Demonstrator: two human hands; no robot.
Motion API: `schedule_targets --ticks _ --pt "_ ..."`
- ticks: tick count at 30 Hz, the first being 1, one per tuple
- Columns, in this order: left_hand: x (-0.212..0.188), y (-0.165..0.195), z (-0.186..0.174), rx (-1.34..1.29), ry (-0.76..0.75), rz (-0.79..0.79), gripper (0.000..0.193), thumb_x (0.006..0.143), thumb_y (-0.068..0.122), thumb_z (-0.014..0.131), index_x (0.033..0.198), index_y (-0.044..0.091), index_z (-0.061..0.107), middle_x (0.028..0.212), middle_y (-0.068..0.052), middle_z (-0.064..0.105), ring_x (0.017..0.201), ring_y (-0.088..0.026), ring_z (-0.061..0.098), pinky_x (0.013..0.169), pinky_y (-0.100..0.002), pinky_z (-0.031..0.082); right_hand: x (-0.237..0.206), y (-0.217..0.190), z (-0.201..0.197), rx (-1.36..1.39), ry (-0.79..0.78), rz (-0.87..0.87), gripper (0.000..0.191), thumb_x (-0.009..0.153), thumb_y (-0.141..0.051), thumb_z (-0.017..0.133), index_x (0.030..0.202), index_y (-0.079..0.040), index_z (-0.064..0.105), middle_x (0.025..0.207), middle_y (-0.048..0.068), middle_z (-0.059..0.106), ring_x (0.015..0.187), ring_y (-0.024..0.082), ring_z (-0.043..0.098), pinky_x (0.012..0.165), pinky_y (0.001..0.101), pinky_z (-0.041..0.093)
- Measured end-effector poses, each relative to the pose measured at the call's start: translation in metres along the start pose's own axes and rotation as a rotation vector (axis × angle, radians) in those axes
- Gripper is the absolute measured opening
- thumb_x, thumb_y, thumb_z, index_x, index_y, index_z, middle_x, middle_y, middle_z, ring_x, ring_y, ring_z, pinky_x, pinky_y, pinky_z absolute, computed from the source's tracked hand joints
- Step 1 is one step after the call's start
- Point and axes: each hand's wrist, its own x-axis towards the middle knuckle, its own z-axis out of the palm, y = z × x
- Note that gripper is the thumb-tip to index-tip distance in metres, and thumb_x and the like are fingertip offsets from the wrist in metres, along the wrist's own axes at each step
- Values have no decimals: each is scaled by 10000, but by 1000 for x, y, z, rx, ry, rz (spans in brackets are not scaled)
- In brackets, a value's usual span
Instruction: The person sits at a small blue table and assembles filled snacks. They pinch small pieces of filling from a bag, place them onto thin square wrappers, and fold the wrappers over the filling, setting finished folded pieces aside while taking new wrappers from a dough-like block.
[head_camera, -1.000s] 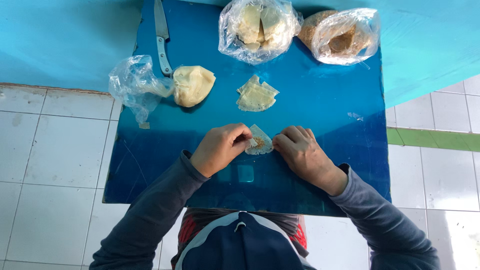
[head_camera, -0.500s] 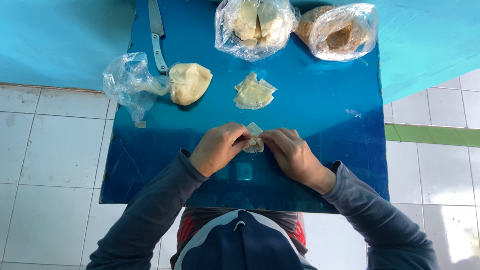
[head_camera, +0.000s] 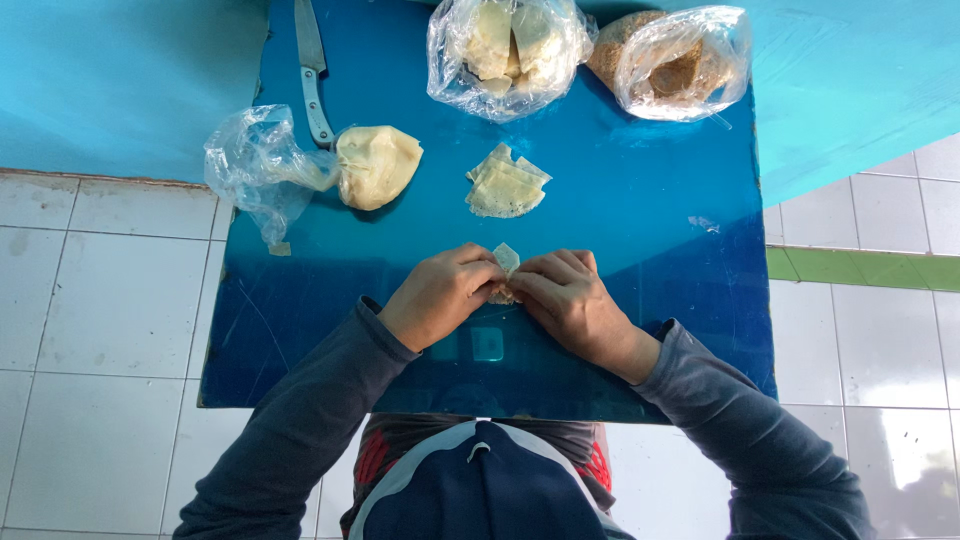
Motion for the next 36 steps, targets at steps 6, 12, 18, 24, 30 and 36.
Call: schedule_targets --ticks 6,12,18,24,30,36 --pt "-2 -1 -4 3 -26 75 230 877 156 786 1070 47 722 1073 -81 684 924 -251 706 774 -360 600 6 8 -23 -23 -111 -222 314 869 -145 763 1170 -65 719 1164 98 718 1030 236 684 947 397 478" --pt "-1 -2 -1 103 -65 88 233 912 190 780 1055 24 701 1031 -90 651 900 -254 677 754 -374 586 7 3 -16 -137 -56 -244 273 909 -110 738 1166 -23 705 1150 122 718 1033 257 699 965 402 497" --pt "-1 -2 0 115 35 162 174 898 111 749 1052 49 697 1052 -83 653 957 -272 680 804 -379 581 7 5 -12 39 -34 -163 286 867 -135 792 1125 -48 702 1107 120 711 1006 275 690 922 410 505" --pt "0 -3 -3 1 -104 68 328 807 226 817 1038 33 688 1072 -100 611 928 -256 650 761 -378 581 4 2 -1 -34 38 -108 234 880 -78 765 1099 -38 693 1044 114 718 951 278 700 868 411 513" --pt "-3 -6 4 119 -11 94 145 968 165 729 1062 62 688 1021 -68 596 905 -229 643 776 -363 584 2 -1 1 71 45 12 159 930 -58 735 1081 -35 692 928 98 707 877 265 703 822 402 498" --pt "3 -8 8 179 -125 -71 156 939 118 702 1060 49 632 941 -90 632 823 -250 668 703 -385 572 8 1 10 131 75 162 129 901 -68 757 1024 -63 717 901 115 691 848 289 674 769 407 519"
